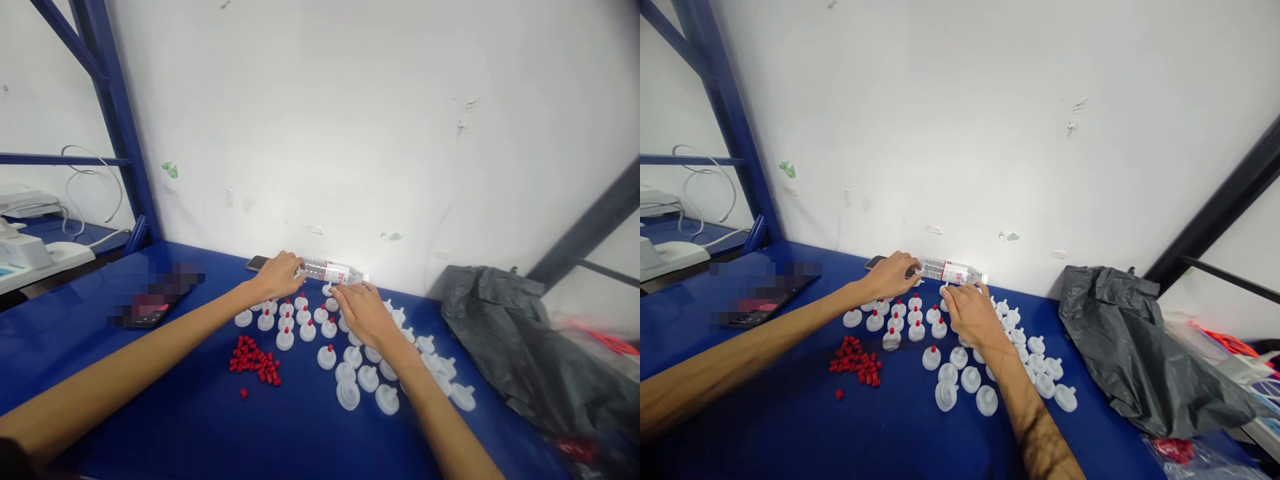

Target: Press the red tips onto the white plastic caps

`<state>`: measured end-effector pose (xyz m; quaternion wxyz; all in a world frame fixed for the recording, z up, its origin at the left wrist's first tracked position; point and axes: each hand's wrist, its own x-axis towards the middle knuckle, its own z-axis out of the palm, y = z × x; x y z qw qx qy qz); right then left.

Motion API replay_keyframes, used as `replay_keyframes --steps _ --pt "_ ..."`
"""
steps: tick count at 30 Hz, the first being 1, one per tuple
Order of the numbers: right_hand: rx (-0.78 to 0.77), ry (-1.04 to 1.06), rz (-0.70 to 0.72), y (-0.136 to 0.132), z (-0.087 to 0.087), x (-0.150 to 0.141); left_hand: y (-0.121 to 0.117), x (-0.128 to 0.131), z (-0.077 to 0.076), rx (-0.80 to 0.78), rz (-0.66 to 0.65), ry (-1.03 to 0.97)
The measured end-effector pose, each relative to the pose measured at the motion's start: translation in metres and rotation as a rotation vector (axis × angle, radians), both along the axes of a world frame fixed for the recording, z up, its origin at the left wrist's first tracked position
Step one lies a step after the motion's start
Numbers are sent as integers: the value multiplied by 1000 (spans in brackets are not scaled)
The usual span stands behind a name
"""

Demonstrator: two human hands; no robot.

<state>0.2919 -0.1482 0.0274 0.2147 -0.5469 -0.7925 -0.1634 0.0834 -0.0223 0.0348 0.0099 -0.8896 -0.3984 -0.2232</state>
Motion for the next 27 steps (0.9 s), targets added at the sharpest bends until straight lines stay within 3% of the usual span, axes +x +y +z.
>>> replay_keyframes --steps 3,6,12,16,27 --pt "1 7 -16 1 1 1 20 11 -6 -61 27 71" --pt "-7 15 -25 1 1 0 23 11 -8 -75 44 93" --pt "1 40 -5 0 0 -9 -6 -11 6 -63 31 40" --pt "13 35 17 1 -3 -13 -17 -19 6 -55 38 77" --pt "18 14 22 1 -3 -11 21 -15 -5 -129 161 254"
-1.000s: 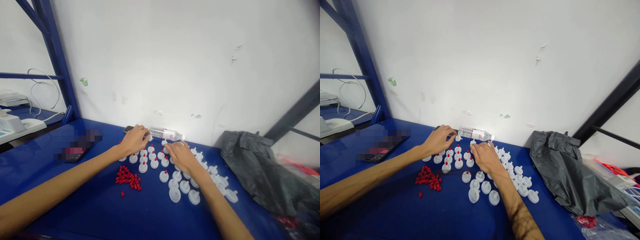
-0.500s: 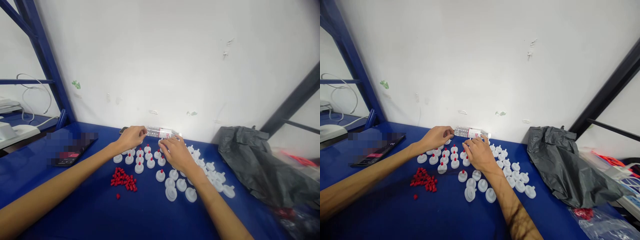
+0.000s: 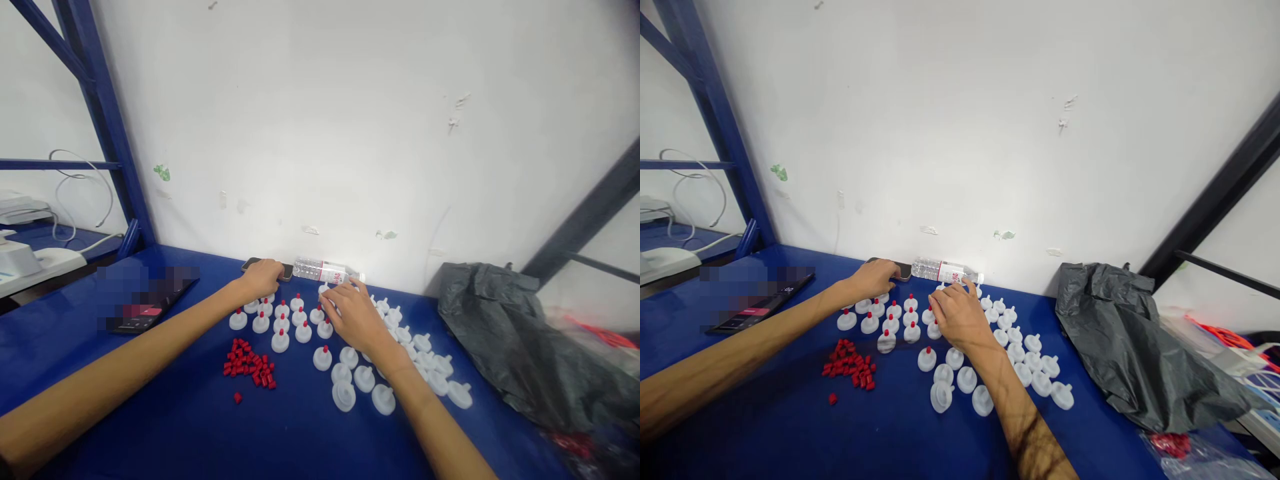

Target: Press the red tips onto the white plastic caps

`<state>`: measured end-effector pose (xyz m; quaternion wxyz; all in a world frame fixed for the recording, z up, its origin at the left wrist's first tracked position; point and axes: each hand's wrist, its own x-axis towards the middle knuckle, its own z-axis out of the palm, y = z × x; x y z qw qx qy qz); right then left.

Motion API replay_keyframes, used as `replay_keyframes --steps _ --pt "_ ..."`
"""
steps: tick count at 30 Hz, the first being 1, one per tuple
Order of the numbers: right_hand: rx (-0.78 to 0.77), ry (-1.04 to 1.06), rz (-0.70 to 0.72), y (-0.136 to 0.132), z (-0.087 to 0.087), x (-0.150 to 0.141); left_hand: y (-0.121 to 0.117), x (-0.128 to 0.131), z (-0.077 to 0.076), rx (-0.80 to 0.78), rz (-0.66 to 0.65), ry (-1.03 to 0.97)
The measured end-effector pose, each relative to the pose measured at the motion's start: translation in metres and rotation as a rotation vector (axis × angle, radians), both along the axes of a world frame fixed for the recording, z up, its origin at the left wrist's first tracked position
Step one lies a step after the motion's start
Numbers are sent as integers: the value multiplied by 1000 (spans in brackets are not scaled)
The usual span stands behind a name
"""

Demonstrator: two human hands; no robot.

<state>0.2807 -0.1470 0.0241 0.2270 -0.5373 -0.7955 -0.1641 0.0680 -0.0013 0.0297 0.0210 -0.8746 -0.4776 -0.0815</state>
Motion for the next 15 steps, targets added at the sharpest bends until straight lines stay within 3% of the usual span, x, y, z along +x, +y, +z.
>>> replay_keyframes --steps 4,8,15 --pt "6 4 0 -1 1 0 3 -7 3 -36 31 -8" --pt "8 8 3 -2 3 -1 3 -17 15 -86 60 -28" --pt "11 13 12 -1 1 -3 9 -29 23 -256 80 -72"
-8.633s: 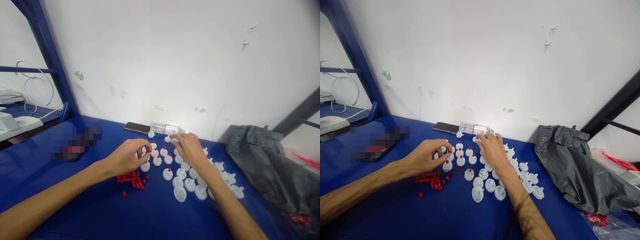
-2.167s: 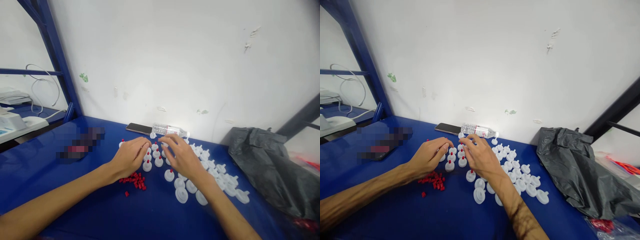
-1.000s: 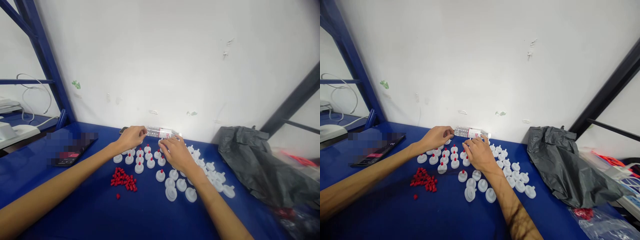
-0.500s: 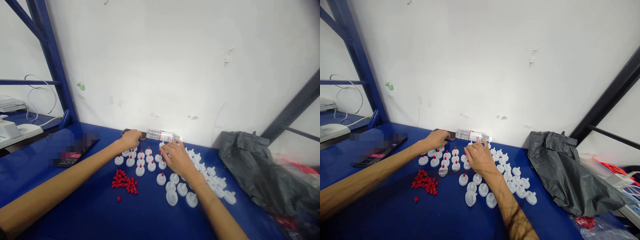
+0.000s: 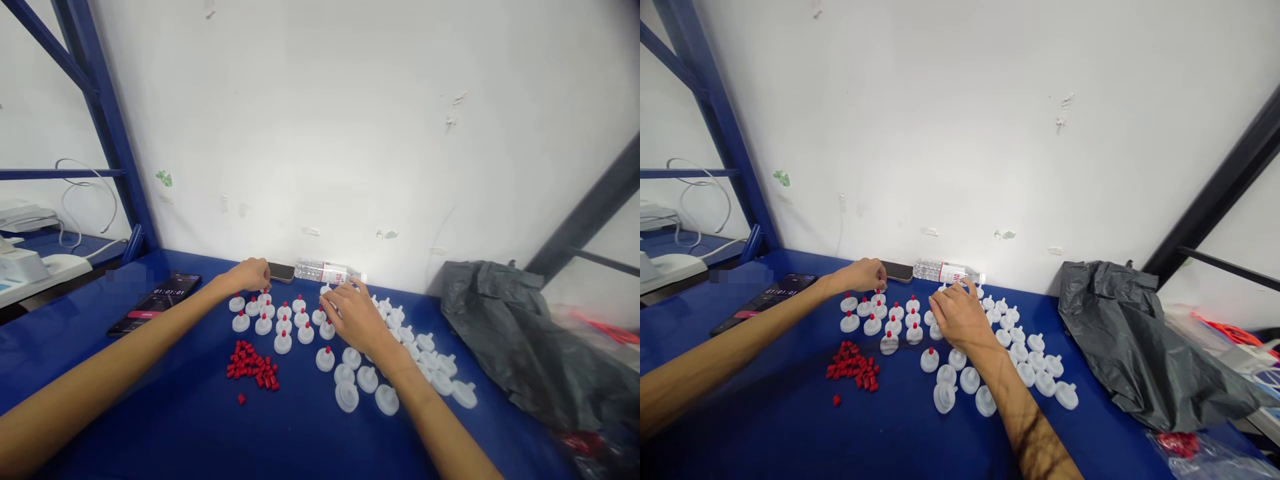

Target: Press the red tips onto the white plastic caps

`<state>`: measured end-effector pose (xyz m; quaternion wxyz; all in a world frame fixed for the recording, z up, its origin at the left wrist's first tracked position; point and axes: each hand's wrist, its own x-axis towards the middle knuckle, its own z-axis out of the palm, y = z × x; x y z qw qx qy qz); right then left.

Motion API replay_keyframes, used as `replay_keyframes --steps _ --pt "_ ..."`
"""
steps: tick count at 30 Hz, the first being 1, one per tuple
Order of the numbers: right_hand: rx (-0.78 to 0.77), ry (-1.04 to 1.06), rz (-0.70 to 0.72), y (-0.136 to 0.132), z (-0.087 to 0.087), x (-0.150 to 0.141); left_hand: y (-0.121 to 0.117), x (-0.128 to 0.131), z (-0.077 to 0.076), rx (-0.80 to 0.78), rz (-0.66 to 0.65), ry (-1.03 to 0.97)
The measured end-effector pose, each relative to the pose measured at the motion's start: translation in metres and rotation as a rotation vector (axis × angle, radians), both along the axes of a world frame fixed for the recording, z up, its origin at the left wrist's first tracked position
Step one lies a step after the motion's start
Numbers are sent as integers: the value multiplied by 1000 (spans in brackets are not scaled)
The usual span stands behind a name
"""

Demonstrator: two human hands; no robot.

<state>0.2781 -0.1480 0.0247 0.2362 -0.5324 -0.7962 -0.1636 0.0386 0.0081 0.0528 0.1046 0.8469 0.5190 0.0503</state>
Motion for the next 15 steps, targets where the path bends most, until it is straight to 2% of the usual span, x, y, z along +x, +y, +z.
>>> replay_keyframes --steps 4,8,10,12,13,15 --pt "8 12 7 0 0 1 0 -1 8 57 18 -149" --pt "36 37 37 -4 4 -4 -25 3 17 134 -21 -363" --pt "55 43 69 -8 7 -11 -48 9 13 109 -99 -476" --pt "74 35 109 -12 8 -19 -73 17 3 49 -208 -786" --pt "81 25 128 -13 7 -23 -84 21 -3 20 -241 -876" --pt "92 0 162 -14 5 -29 -100 26 -15 -104 -281 -948"
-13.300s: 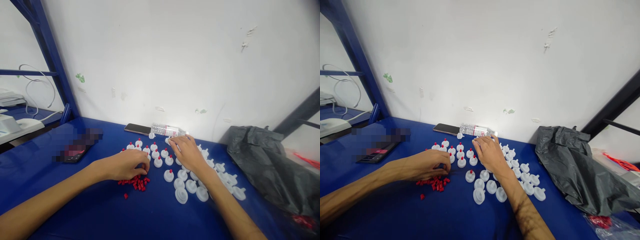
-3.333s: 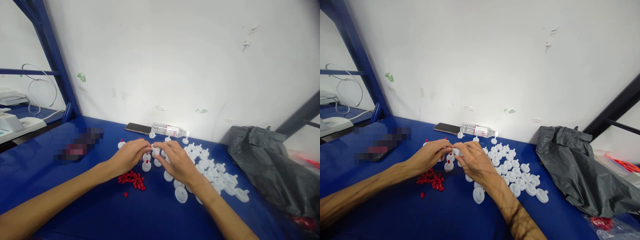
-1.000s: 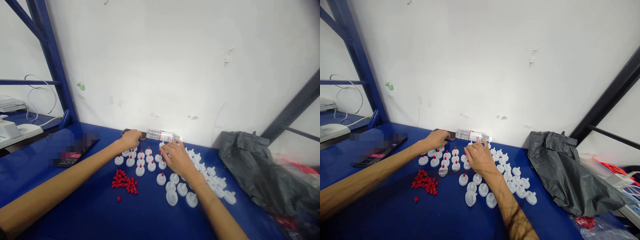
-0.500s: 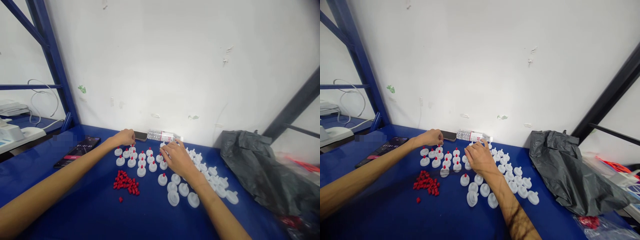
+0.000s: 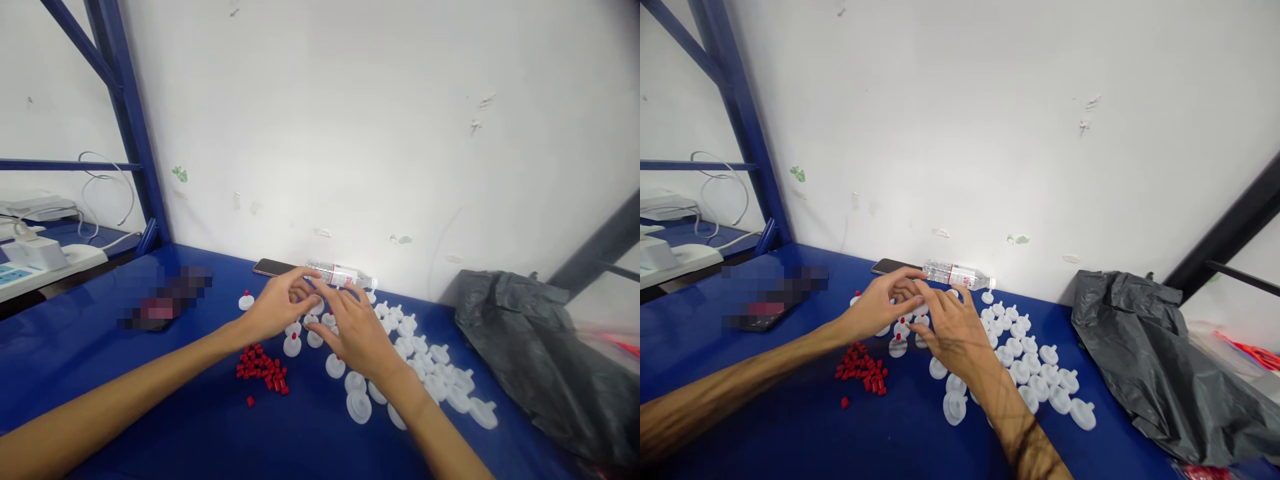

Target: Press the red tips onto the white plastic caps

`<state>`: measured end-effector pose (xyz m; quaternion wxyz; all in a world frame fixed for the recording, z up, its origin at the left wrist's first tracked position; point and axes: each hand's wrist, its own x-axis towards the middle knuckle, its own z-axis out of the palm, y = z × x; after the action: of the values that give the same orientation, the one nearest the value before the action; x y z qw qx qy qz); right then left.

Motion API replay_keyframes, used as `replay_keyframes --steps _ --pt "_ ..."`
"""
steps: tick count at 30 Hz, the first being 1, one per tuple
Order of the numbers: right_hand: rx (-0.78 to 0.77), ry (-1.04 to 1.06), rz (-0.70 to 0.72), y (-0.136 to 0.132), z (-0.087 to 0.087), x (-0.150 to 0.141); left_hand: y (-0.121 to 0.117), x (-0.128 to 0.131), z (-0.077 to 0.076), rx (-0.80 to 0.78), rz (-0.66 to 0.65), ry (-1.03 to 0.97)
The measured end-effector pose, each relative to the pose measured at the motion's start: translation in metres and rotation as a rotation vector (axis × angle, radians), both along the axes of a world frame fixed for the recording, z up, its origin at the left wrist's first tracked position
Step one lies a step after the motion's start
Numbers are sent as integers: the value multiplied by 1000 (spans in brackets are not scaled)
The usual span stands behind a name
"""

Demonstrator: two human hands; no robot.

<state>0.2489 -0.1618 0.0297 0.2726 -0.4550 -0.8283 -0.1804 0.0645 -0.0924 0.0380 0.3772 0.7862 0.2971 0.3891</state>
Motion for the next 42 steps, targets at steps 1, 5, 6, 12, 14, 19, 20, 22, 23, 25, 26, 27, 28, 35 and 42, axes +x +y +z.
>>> replay_keyframes --steps 1,5,6,12,14,19,20,22,23,25,26,27,28,35,42 --pt "8 -14 14 0 -2 -2 -6 1 -5 -57 -48 -22" --pt "55 -37 43 1 -5 -2 -11 -6 -7 -188 -158 -65" --pt "62 -31 35 1 -5 1 -9 -10 -4 -155 -135 -49" --pt "134 58 -109 6 -2 19 -5 -33 23 188 -293 437" --pt "150 79 -138 8 -2 23 -7 -37 26 175 -443 558" --pt "109 78 -120 8 -4 21 -15 -37 22 213 -475 675" --pt "102 73 -118 8 -4 20 -16 -37 21 220 -463 688" --pt "89 66 -115 7 -4 18 -18 -36 20 220 -447 714" --pt "86 66 -114 7 -3 17 -19 -36 19 215 -441 722" --pt "85 63 -113 6 -3 17 -20 -37 17 198 -422 712" --pt "86 61 -112 6 -3 17 -20 -37 15 187 -409 693" --pt "88 59 -112 6 -3 17 -19 -38 15 174 -396 668" --pt "88 59 -112 6 -2 17 -19 -38 15 163 -386 645" --pt "109 49 -86 5 0 18 -13 -30 22 181 -291 423" --pt "185 29 -29 6 0 20 -4 -22 10 66 81 124"
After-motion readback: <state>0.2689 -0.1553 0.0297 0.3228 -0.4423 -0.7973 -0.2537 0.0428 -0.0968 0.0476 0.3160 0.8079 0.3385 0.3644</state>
